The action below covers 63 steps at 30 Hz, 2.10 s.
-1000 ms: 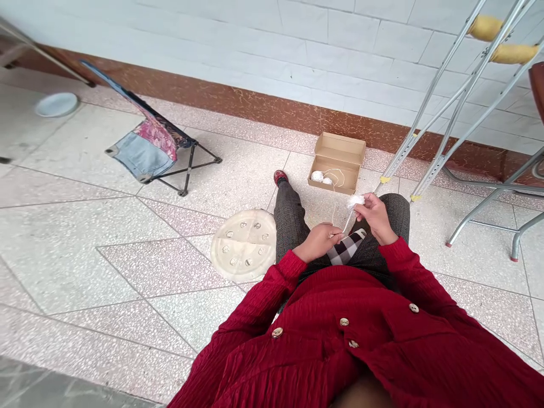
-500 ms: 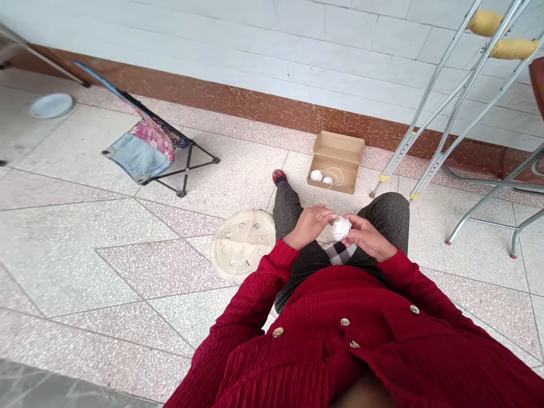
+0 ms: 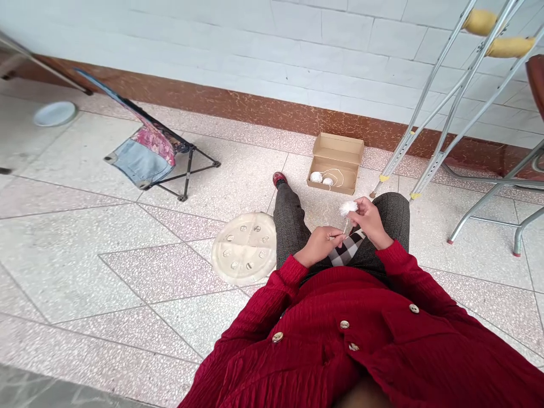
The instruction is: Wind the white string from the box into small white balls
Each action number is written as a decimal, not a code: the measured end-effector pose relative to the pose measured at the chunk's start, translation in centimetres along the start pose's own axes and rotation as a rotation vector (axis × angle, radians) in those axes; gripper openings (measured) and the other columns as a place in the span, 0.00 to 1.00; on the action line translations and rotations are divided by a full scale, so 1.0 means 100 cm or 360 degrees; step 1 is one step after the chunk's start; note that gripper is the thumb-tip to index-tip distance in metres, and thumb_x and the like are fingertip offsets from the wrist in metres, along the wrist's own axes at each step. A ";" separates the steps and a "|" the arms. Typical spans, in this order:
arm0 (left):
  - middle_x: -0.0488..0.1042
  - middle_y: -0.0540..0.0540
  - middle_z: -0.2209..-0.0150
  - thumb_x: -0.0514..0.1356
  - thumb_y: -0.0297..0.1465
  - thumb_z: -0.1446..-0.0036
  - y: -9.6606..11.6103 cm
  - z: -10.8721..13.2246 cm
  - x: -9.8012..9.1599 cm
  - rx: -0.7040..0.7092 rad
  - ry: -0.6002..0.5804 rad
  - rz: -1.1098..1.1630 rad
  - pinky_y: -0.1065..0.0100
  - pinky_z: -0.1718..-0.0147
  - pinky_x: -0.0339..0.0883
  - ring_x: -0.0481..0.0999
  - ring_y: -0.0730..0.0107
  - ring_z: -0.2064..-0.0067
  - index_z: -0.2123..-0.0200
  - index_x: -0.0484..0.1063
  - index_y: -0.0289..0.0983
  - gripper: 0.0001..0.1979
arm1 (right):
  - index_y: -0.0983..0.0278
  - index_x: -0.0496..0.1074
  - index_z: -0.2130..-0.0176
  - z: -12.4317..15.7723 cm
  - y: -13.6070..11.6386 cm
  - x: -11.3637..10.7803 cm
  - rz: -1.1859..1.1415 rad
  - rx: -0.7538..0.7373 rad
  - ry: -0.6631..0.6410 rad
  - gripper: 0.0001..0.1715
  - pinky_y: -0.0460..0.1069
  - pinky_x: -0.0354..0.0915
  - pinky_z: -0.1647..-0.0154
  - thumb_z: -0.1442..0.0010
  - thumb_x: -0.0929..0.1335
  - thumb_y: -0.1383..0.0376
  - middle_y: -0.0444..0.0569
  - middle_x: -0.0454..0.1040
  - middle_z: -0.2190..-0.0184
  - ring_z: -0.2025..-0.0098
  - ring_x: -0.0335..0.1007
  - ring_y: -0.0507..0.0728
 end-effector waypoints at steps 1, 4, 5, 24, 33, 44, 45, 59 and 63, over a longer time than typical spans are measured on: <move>0.72 0.50 0.76 0.54 0.35 0.35 0.004 0.001 -0.002 0.0047 -0.0002 -0.0063 0.71 0.62 0.63 0.70 0.72 0.69 0.78 0.72 0.35 0.20 | 0.60 0.66 0.66 -0.003 0.005 -0.004 0.0143 -0.0063 0.0054 0.17 0.45 0.60 0.76 0.56 0.74 0.65 0.38 0.69 0.75 0.77 0.61 0.49; 0.73 0.50 0.75 0.54 0.35 0.35 0.010 0.000 -0.021 0.0161 0.0125 -0.0238 0.64 0.49 0.62 0.71 0.71 0.68 0.75 0.73 0.36 0.18 | 0.61 0.67 0.67 0.002 0.018 -0.004 0.0329 -0.0054 -0.0119 0.15 0.45 0.59 0.75 0.57 0.73 0.66 0.39 0.70 0.75 0.75 0.61 0.49; 0.74 0.50 0.73 0.53 0.34 0.34 0.010 -0.001 -0.028 0.0193 0.0182 -0.0274 0.62 0.45 0.60 0.71 0.70 0.67 0.73 0.73 0.36 0.17 | 0.61 0.67 0.67 0.009 0.021 0.000 0.0278 0.0030 -0.0280 0.15 0.44 0.59 0.76 0.56 0.73 0.66 0.39 0.70 0.75 0.76 0.61 0.49; 0.72 0.51 0.76 0.60 0.42 0.44 -0.010 0.008 -0.007 -0.0340 0.0344 0.0626 0.73 0.71 0.61 0.66 0.75 0.73 0.69 0.78 0.32 0.18 | 0.57 0.68 0.47 0.073 -0.003 0.023 -0.0364 0.0200 -0.0720 0.29 0.45 0.65 0.77 0.49 0.73 0.66 0.39 0.71 0.75 0.76 0.66 0.51; 0.75 0.49 0.77 0.55 0.37 0.39 0.004 0.016 0.012 -0.0247 0.0164 0.0347 0.72 0.68 0.62 0.69 0.74 0.73 0.78 0.73 0.33 0.19 | 0.61 0.73 0.53 0.071 -0.018 0.005 -0.0341 0.0167 -0.0586 0.22 0.46 0.65 0.77 0.50 0.72 0.65 0.41 0.74 0.76 0.77 0.67 0.51; 0.77 0.47 0.71 0.53 0.30 0.34 0.040 0.024 0.027 0.0247 -0.0154 -0.1005 0.64 0.47 0.62 0.74 0.69 0.66 0.69 0.76 0.37 0.14 | 0.62 0.69 0.64 0.045 0.036 -0.004 -0.0112 0.0223 -0.0307 0.23 0.44 0.58 0.83 0.58 0.76 0.56 0.38 0.69 0.82 0.83 0.62 0.49; 0.77 0.46 0.70 0.53 0.30 0.33 0.042 0.021 0.021 0.0270 -0.0105 -0.1060 0.60 0.44 0.60 0.74 0.69 0.65 0.68 0.76 0.37 0.14 | 0.62 0.69 0.65 0.047 0.040 -0.001 -0.0086 0.0234 -0.0353 0.24 0.44 0.58 0.83 0.59 0.77 0.56 0.37 0.69 0.83 0.83 0.61 0.50; 0.76 0.50 0.72 0.50 0.35 0.31 0.029 -0.014 -0.031 0.0299 0.0276 -0.0405 0.64 0.44 0.62 0.73 0.71 0.66 0.71 0.75 0.37 0.19 | 0.67 0.76 0.59 0.055 -0.017 0.006 -0.0416 0.0472 -0.0856 0.23 0.44 0.65 0.75 0.55 0.78 0.62 0.47 0.77 0.70 0.73 0.71 0.51; 0.74 0.50 0.74 0.51 0.35 0.32 0.013 -0.020 -0.034 0.0175 0.0248 -0.0256 0.68 0.52 0.65 0.72 0.70 0.66 0.73 0.75 0.37 0.20 | 0.66 0.75 0.61 0.052 -0.030 0.015 -0.0547 0.0485 -0.0686 0.21 0.44 0.64 0.75 0.55 0.78 0.63 0.45 0.77 0.71 0.73 0.71 0.50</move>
Point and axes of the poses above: each hand's wrist, its own z-axis away from the middle knuckle, its own x-axis out of the palm, y = z × x, the point moved 4 cm from there along -z, towards the middle knuckle
